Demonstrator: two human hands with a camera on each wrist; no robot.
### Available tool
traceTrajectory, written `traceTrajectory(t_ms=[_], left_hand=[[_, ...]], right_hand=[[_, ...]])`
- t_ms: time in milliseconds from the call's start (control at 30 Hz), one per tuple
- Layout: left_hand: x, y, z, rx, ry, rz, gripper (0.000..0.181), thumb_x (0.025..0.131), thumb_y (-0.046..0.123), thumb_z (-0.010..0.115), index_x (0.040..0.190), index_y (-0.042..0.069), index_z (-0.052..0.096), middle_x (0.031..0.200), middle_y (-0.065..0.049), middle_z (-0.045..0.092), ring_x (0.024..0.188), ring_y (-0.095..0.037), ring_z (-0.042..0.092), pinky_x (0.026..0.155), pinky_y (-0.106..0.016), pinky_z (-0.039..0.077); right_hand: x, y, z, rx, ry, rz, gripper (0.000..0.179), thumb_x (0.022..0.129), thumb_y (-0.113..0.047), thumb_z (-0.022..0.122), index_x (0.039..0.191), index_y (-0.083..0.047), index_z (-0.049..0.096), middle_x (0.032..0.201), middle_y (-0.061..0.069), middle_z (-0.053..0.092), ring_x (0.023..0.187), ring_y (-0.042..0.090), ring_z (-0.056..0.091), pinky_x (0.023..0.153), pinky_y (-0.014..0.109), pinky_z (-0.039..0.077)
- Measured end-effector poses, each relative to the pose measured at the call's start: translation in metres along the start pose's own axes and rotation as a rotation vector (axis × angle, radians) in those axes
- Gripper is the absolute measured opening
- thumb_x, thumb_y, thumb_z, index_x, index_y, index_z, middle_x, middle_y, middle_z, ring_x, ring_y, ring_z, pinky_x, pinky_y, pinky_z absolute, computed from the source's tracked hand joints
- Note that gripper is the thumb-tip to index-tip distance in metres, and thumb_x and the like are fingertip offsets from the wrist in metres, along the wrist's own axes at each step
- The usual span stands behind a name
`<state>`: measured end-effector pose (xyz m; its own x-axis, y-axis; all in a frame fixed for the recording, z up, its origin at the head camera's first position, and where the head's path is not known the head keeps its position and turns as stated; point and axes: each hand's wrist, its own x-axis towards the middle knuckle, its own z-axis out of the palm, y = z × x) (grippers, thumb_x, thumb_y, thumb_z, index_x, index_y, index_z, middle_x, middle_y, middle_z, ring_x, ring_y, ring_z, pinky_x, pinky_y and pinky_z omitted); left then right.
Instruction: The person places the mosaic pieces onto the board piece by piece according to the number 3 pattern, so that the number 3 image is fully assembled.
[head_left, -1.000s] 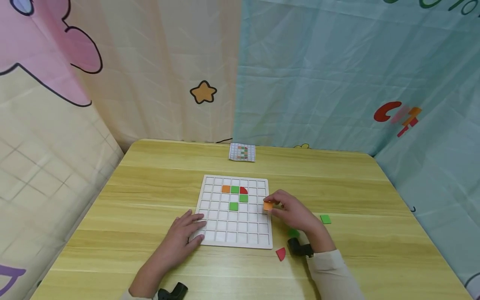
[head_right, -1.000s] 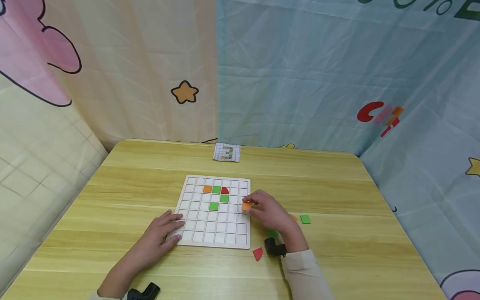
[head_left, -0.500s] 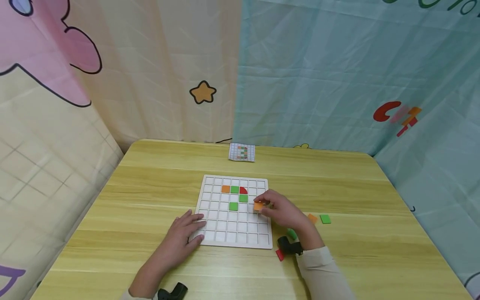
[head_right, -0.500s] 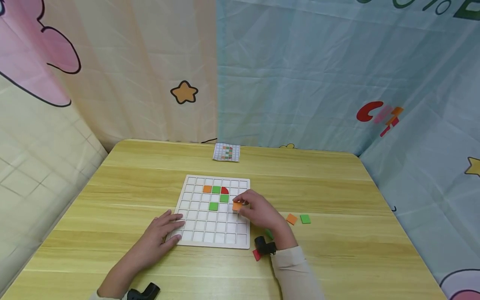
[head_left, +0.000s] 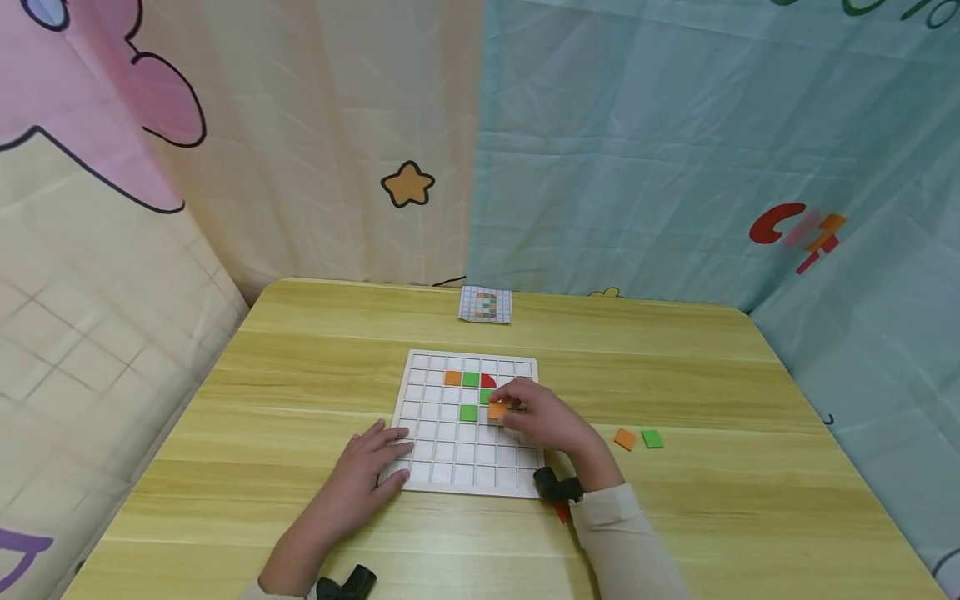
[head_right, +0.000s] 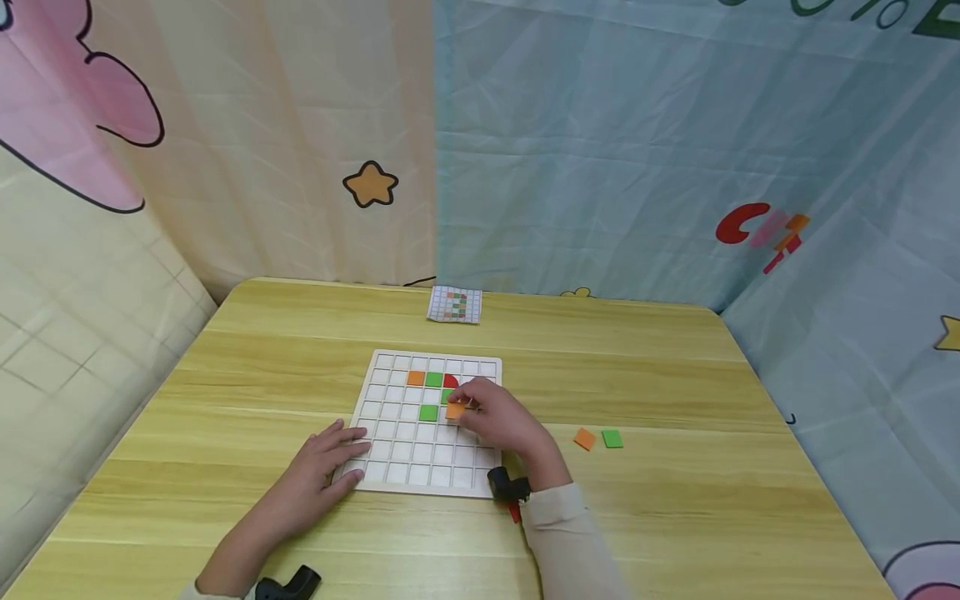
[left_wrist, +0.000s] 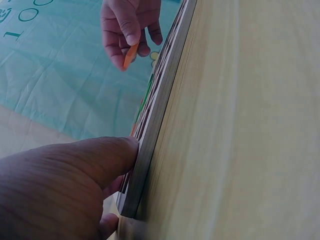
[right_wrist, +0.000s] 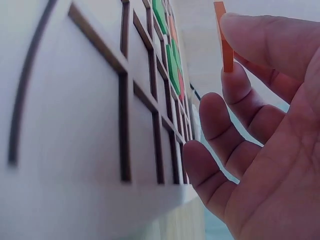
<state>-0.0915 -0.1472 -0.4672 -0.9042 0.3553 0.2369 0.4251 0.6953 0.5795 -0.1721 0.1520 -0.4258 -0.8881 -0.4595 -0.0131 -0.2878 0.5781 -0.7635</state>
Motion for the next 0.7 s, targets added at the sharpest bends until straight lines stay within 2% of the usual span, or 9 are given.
traceTrajectory(t_ms=[400,700], left_hand=[[0.000,0.001,0.000,-0.005,-0.002,-0.002,0.034,0.089,0.012,0.073,0.123,0.004,0.069,0.136,-0.010,0.059,0.139,-0.043,0.036,0.108,-0.071,0.022],[0.000,0.002,-0.002,-0.001,-0.006,-0.007,0.034,0.090,0.012,0.072,0.123,0.005,0.069,0.137,-0.009,0.058,0.140,-0.043,0.036,0.108,-0.071,0.022]], right_hand=[[0.011,-0.004,0.009,-0.075,-0.026,-0.006,0.022,0.088,0.001,0.065,0.108,-0.009,0.069,0.099,0.002,0.057,0.086,0.019,0.049,0.078,0.035,0.044],[0.017,-0.005,0.015,-0.158,-0.034,0.048,0.026,0.085,0.003,0.064,0.107,-0.008,0.071,0.101,0.002,0.059,0.090,0.020,0.050,0.083,0.038,0.045]])
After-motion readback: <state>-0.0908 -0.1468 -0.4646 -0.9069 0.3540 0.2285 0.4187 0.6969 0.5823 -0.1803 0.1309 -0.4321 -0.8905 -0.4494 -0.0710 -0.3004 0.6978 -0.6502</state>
